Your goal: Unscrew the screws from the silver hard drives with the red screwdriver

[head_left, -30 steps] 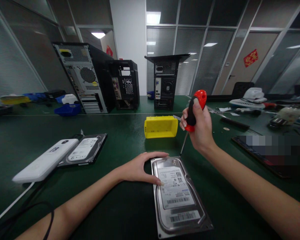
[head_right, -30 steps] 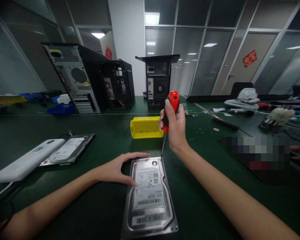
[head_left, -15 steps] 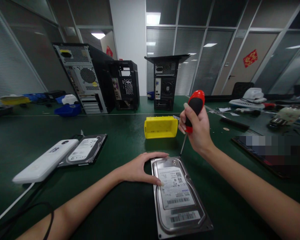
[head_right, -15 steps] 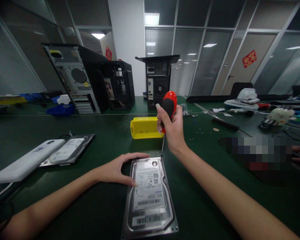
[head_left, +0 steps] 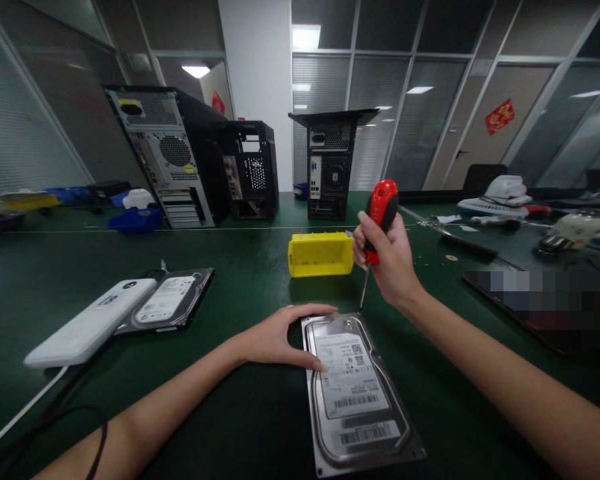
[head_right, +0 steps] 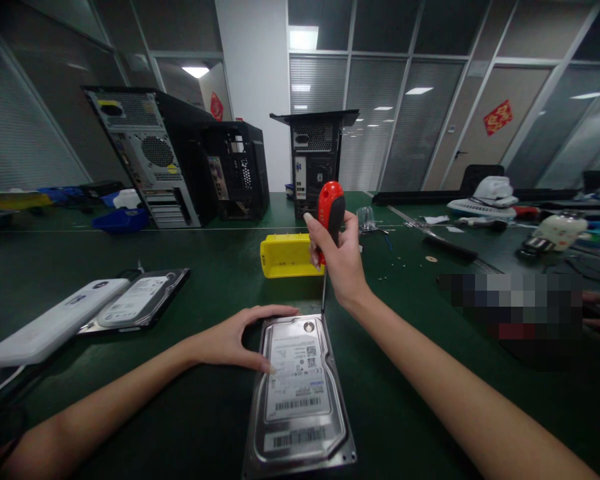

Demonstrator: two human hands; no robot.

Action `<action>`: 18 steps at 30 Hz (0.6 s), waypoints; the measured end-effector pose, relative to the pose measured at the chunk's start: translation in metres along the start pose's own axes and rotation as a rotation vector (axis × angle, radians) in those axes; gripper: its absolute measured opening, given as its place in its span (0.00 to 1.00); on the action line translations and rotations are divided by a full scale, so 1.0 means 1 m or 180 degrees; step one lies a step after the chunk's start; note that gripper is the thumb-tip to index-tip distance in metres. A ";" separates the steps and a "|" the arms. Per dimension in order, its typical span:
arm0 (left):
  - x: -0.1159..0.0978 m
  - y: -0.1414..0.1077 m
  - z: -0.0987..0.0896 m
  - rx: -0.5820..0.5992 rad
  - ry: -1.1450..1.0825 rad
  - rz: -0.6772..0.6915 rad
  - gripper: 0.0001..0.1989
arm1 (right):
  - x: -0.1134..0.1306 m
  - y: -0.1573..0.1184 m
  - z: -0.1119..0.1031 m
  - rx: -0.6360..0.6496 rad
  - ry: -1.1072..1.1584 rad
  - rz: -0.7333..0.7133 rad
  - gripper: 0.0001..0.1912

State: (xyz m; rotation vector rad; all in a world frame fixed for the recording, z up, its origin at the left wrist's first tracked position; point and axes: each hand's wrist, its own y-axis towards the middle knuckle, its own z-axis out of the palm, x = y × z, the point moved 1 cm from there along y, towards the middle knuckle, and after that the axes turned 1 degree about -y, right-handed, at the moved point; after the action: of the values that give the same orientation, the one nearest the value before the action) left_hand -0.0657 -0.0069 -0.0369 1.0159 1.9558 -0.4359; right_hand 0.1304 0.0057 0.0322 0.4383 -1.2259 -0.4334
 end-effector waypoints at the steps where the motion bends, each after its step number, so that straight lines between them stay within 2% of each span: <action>1: 0.000 0.000 0.000 -0.0006 -0.0012 0.0017 0.40 | 0.000 0.000 0.000 -0.0022 -0.0029 -0.0015 0.21; 5: -0.001 0.000 0.000 -0.0004 -0.0013 0.0020 0.40 | -0.003 0.001 -0.002 -0.0070 -0.0072 -0.0051 0.18; 11: -0.003 0.000 -0.001 0.0022 0.0004 -0.0009 0.40 | -0.006 0.002 -0.004 0.0095 -0.0072 0.0003 0.17; 15: -0.001 0.000 -0.001 0.0048 0.0013 0.0033 0.40 | -0.008 0.001 -0.005 -0.0063 -0.0139 -0.0017 0.22; 18: 0.000 0.000 0.000 0.0045 0.0029 0.0066 0.40 | -0.006 0.001 -0.004 -0.0161 -0.0159 -0.0061 0.21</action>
State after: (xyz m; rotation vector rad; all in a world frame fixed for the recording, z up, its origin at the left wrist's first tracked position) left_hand -0.0656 -0.0062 -0.0367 1.0481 1.9512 -0.4349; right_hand 0.1323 0.0107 0.0268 0.3982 -1.2571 -0.4933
